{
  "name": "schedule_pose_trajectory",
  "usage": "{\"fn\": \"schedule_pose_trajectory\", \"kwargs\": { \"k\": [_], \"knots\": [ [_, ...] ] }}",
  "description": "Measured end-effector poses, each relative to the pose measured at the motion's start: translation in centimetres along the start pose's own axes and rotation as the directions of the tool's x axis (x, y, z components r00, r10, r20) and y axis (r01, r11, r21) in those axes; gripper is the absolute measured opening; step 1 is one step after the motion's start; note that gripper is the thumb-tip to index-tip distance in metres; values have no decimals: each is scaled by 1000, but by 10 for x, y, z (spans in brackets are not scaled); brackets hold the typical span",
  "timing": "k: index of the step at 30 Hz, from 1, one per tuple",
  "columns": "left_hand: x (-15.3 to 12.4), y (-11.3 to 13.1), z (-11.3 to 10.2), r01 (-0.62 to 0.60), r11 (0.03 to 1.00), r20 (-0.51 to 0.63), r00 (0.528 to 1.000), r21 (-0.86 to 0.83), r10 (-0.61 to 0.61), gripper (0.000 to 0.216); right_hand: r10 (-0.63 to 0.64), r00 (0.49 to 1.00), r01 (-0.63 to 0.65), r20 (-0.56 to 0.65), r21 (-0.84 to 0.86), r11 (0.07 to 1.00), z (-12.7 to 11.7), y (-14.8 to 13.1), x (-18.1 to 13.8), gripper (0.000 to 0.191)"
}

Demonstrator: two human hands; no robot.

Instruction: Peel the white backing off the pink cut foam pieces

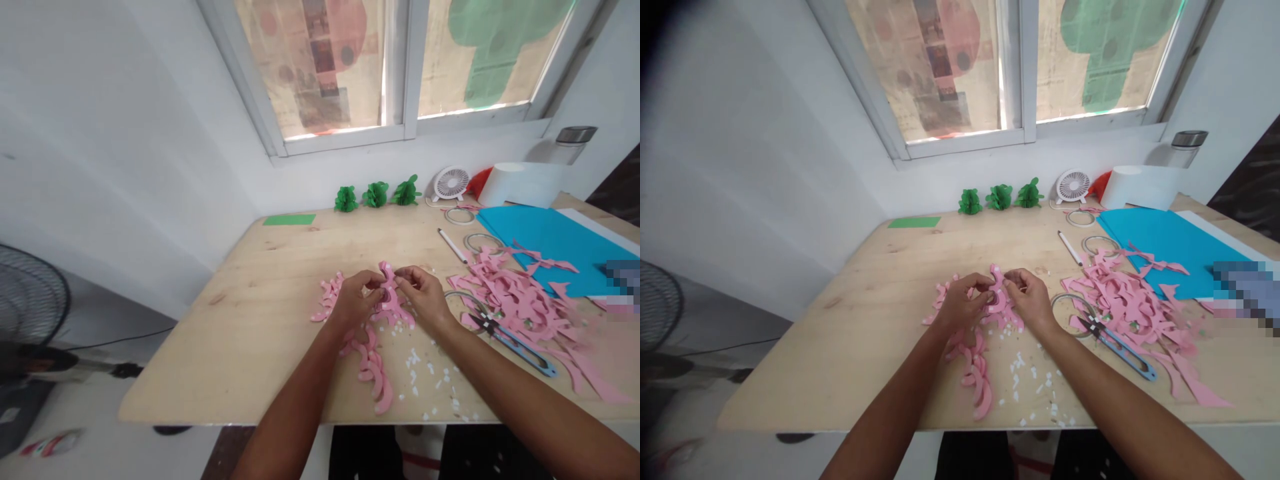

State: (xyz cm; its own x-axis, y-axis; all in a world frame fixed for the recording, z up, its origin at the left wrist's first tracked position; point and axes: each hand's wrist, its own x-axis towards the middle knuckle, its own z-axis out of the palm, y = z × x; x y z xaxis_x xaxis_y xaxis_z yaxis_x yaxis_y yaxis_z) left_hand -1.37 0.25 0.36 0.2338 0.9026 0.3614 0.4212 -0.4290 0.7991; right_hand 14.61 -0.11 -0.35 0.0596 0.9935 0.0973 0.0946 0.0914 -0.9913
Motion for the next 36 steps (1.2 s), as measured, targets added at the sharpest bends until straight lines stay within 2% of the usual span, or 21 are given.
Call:
{"fn": "schedule_pose_trajectory", "kwargs": {
  "k": [8,17,23,36],
  "knots": [
    [-1,-3,2,-2,1000,38,999,-5,3,22,29,1000,-29,7,21,999,-1,-5,-1,26],
    [-1,-2,2,-2,1000,40,999,-11,3,22,27,1000,-26,-10,25,999,-1,-2,0,25],
    [-1,-3,3,-11,1000,38,999,-6,11,20,68,998,-68,13,29,997,-1,-7,-2,24],
    [-2,-3,3,-13,1000,68,998,-18,14,21,-21,999,19,44,35,999,-1,-1,1,19]
  ]
}}
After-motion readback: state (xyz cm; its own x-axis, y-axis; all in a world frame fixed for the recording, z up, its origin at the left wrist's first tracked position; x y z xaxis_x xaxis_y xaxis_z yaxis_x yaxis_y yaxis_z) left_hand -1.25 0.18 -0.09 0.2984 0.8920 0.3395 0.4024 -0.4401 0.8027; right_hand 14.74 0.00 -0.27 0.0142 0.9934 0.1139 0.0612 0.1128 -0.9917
